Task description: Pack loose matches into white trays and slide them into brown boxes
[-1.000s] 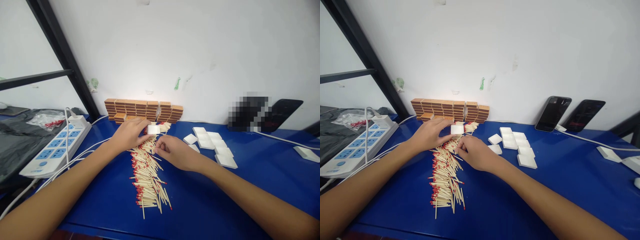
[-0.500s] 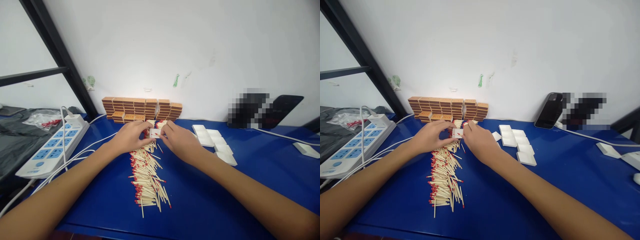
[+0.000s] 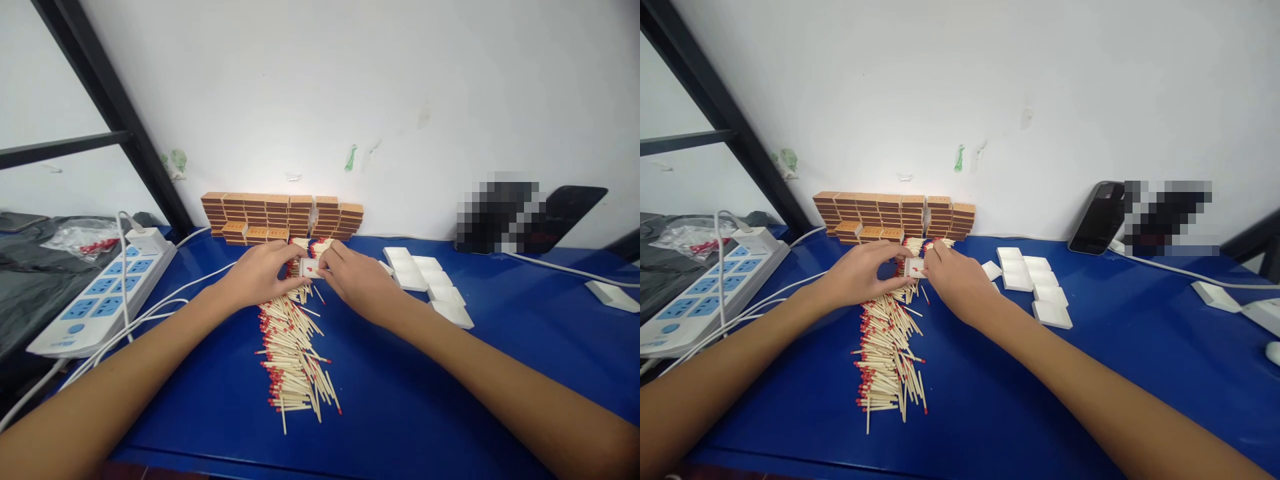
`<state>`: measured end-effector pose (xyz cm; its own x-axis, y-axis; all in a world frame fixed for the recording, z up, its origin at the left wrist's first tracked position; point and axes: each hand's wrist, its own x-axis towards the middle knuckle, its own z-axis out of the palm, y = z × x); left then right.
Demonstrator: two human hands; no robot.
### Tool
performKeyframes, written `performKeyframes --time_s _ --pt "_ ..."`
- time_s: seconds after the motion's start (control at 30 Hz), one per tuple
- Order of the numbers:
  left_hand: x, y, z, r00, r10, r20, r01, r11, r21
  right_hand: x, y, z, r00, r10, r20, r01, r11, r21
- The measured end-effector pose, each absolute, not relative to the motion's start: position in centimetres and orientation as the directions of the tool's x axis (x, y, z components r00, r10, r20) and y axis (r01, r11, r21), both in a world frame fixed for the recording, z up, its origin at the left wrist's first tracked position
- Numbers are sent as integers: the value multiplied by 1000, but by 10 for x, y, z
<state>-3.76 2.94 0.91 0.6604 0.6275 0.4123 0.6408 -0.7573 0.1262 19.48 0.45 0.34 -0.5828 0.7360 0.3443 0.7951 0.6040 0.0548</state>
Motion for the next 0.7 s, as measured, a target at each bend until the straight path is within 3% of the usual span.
performKeyframes --time_s 0.4,0.7 --pt "-36 27 9 660 622 422 627 -765 146 194 4 -2 -505 779 372 664 626 -408" --pt "-38 27 10 665 611 429 641 -762 92 196 6 3 -482 801 354 655 598 -462"
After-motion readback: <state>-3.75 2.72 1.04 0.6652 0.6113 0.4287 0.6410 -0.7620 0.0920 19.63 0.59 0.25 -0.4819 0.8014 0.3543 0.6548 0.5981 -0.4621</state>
